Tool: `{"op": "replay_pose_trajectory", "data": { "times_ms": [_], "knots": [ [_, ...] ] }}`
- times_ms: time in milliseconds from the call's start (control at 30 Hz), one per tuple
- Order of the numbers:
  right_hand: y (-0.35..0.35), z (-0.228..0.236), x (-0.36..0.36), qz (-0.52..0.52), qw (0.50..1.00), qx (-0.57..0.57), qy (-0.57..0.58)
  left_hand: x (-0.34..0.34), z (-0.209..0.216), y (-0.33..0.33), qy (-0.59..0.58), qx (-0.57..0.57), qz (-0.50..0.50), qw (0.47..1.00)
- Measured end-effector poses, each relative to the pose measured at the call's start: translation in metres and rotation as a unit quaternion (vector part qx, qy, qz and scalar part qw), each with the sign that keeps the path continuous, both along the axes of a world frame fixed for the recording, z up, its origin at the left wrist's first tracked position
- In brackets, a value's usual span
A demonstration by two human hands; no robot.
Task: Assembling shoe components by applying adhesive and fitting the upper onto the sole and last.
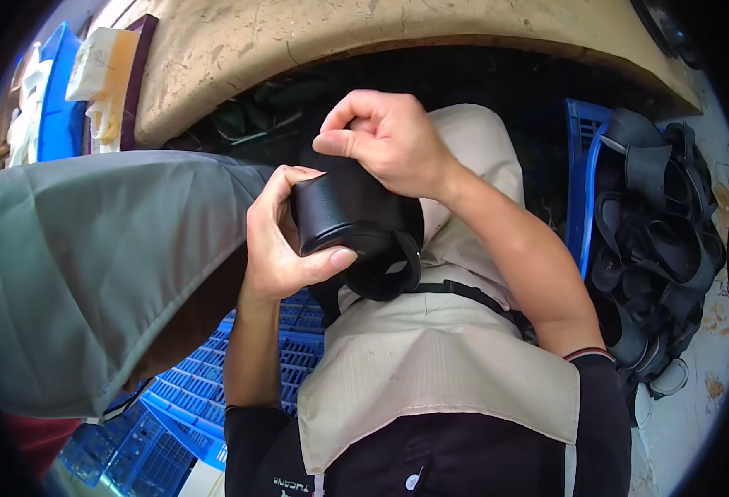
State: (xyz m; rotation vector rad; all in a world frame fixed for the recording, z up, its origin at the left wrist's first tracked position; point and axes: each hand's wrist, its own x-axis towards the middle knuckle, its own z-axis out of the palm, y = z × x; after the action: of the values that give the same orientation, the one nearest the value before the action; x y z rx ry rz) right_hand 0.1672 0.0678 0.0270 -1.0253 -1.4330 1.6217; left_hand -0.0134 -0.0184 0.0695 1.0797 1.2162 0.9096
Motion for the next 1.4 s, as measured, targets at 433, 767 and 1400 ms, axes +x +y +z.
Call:
{"op": "replay_pose_trajectory", "data": {
  "times_ms": [433, 767, 1400],
  "knots": [
    [-0.047, 0.044, 0.026, 0.096, 0.990, -0.022, 0.104, -0.002, 0.023, 0.002, -0.029, -0.026, 0.079, 0.996],
    [-0.069, 0.043, 0.029, 0.143, 0.984, 0.076, -0.079, 0.011, -0.012, -0.010, 0.105, 0.091, 0.140, 0.980],
    [-0.043, 0.052, 0.030, 0.111, 0.988, 0.013, -0.109, -0.016, 0.065, 0.035, 0.300, 0.234, -0.176, 0.908]
  ]
}}
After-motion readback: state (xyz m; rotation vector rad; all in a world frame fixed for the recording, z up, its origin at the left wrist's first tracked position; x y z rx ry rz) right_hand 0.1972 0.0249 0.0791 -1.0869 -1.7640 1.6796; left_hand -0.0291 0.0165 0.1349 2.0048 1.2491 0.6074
